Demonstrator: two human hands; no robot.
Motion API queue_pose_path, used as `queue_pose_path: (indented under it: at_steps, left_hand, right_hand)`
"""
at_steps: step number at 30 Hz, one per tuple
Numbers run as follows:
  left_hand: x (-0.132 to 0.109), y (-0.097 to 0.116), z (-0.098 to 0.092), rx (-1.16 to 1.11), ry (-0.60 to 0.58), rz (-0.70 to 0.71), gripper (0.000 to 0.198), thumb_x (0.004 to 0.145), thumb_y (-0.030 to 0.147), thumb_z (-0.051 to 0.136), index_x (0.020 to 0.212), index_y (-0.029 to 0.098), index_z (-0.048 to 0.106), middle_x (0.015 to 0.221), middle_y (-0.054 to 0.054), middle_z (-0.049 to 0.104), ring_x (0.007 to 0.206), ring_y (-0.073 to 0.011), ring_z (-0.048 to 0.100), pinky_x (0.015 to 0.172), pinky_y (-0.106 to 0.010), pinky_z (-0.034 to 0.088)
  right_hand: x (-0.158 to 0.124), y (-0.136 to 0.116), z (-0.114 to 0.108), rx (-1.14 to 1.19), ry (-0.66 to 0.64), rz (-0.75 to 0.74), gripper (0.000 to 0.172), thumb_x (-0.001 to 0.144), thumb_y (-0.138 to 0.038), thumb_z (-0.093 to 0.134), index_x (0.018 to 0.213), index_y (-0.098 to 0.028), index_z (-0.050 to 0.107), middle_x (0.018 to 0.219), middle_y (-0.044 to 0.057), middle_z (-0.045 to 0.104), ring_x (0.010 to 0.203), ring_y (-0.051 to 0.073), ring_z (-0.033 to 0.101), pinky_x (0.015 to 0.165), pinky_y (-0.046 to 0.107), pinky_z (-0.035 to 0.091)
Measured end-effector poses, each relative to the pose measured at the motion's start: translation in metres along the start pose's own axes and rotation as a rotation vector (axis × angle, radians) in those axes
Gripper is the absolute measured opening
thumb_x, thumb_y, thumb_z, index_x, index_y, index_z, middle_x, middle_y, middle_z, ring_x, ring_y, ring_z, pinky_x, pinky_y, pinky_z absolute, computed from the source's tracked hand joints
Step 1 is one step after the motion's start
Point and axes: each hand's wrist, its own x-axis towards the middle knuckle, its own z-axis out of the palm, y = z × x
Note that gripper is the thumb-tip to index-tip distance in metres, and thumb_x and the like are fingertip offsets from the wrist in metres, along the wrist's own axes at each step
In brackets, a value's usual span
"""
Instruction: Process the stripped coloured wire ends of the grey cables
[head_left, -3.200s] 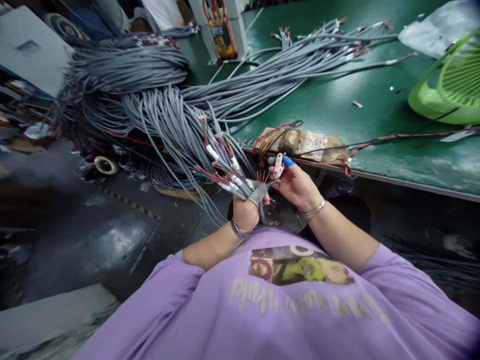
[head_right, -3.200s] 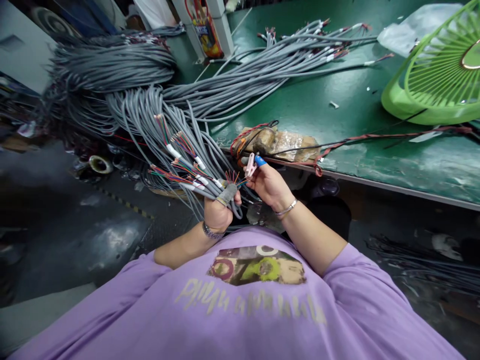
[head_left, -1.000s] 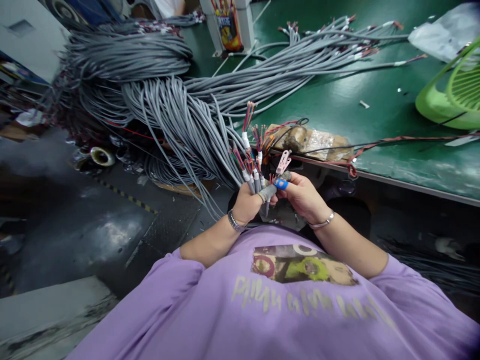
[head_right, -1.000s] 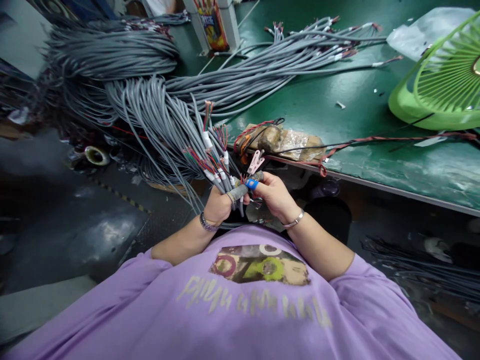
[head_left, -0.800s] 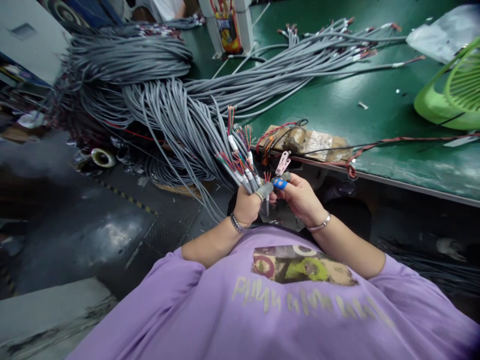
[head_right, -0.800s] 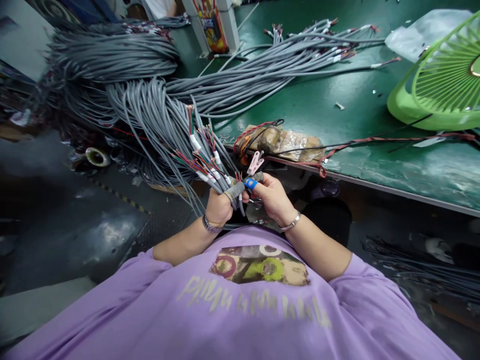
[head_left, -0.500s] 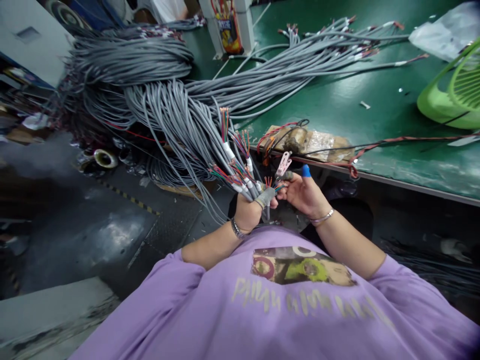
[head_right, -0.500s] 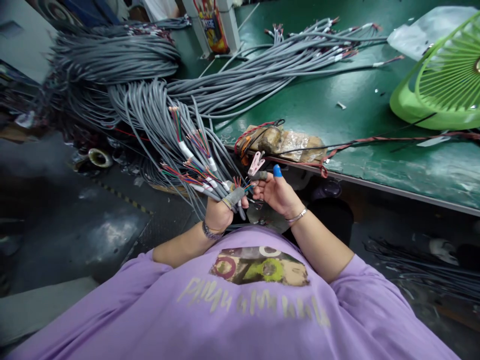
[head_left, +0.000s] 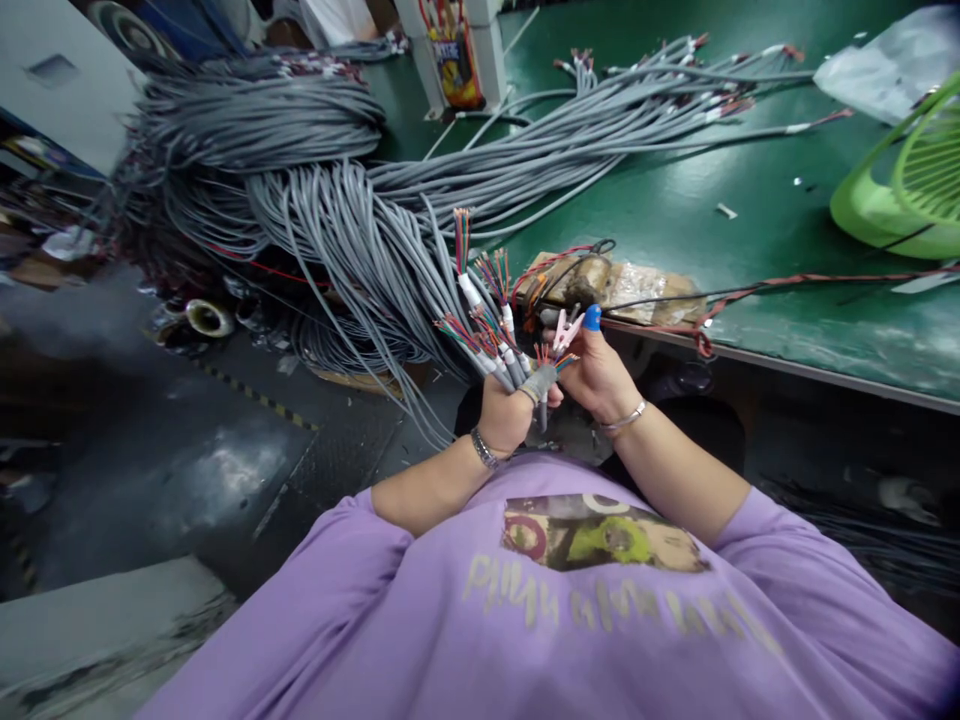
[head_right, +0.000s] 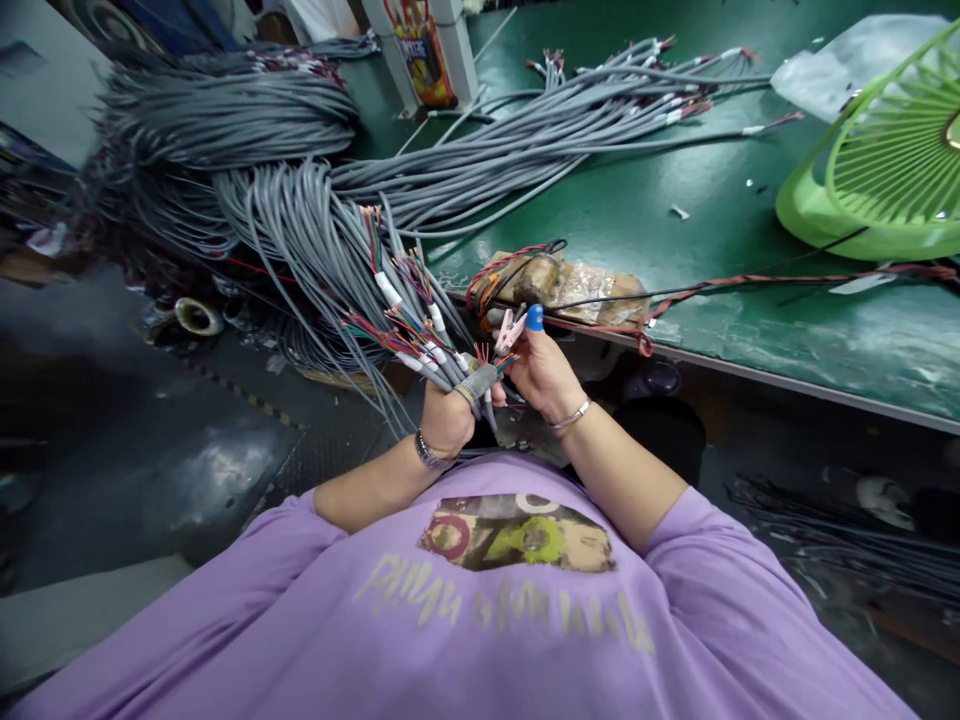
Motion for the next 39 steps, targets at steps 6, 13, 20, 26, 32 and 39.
queue_pose_path:
  at_steps: [6, 13, 20, 26, 32, 39]
  left_hand:
    - [0.002, -0.006, -0.002, 0.007, 0.0, -0.009, 0.04, 0.07, 0.051, 0.082, 0.062, 0.017, 0.063, 0.056, -0.002, 0.067, 0.048, -0.0126, 0.061, 0.05, -0.026, 0.054]
    - [0.001, -0.004, -0.002, 0.019, 0.001, -0.028, 0.041, 0.069, 0.051, 0.083, 0.061, 0.016, 0.062, 0.055, -0.002, 0.066, 0.047, -0.0116, 0.06, 0.051, -0.026, 0.055]
    - [-0.005, -0.005, -0.01, 0.052, -0.06, 0.04, 0.04, 0.075, 0.051, 0.079, 0.063, 0.015, 0.066, 0.058, -0.003, 0.068, 0.049, -0.011, 0.062, 0.051, -0.023, 0.052]
    - [-0.01, 0.003, -0.014, 0.207, -0.116, 0.072, 0.043, 0.076, 0.054, 0.076, 0.06, 0.015, 0.068, 0.058, -0.004, 0.069, 0.052, -0.0117, 0.063, 0.054, -0.023, 0.052]
    - [-0.008, 0.001, -0.016, 0.287, -0.174, 0.056, 0.037, 0.076, 0.049, 0.078, 0.062, 0.016, 0.069, 0.06, -0.004, 0.07, 0.054, -0.0137, 0.065, 0.056, -0.025, 0.054]
    - [-0.005, 0.003, -0.02, 0.286, -0.229, -0.075, 0.033, 0.067, 0.044, 0.086, 0.065, 0.015, 0.069, 0.06, -0.004, 0.071, 0.051, -0.0145, 0.066, 0.051, -0.023, 0.054]
  right_hand:
    - [0.003, -0.003, 0.005, 0.117, 0.041, 0.061, 0.048, 0.074, -0.071, 0.073, 0.077, -0.023, 0.063, 0.066, -0.002, 0.065, 0.056, 0.014, 0.054, 0.055, 0.029, 0.048]
    - [0.0, -0.001, 0.0, 0.088, -0.012, 0.068, 0.054, 0.072, -0.077, 0.068, 0.081, -0.024, 0.065, 0.073, 0.0, 0.068, 0.066, 0.016, 0.06, 0.063, 0.031, 0.052]
    - [-0.019, -0.018, -0.019, -0.072, -0.222, 0.245, 0.066, 0.065, -0.083, 0.069, 0.081, -0.019, 0.069, 0.074, 0.003, 0.069, 0.062, 0.014, 0.063, 0.06, 0.027, 0.054]
    - [-0.028, -0.031, -0.032, -0.307, -0.269, 0.286, 0.046, 0.055, -0.05, 0.093, 0.074, -0.015, 0.071, 0.067, 0.0, 0.067, 0.059, 0.01, 0.06, 0.061, 0.023, 0.052]
    - [-0.031, -0.033, -0.019, -0.443, -0.27, 0.11, 0.032, 0.062, -0.04, 0.09, 0.075, -0.016, 0.075, 0.068, 0.001, 0.069, 0.059, 0.01, 0.057, 0.058, 0.023, 0.047]
    - [-0.041, -0.029, -0.008, -0.497, -0.339, -0.038, 0.033, 0.071, -0.049, 0.085, 0.071, -0.019, 0.07, 0.063, 0.0, 0.066, 0.059, 0.014, 0.059, 0.059, 0.029, 0.051]
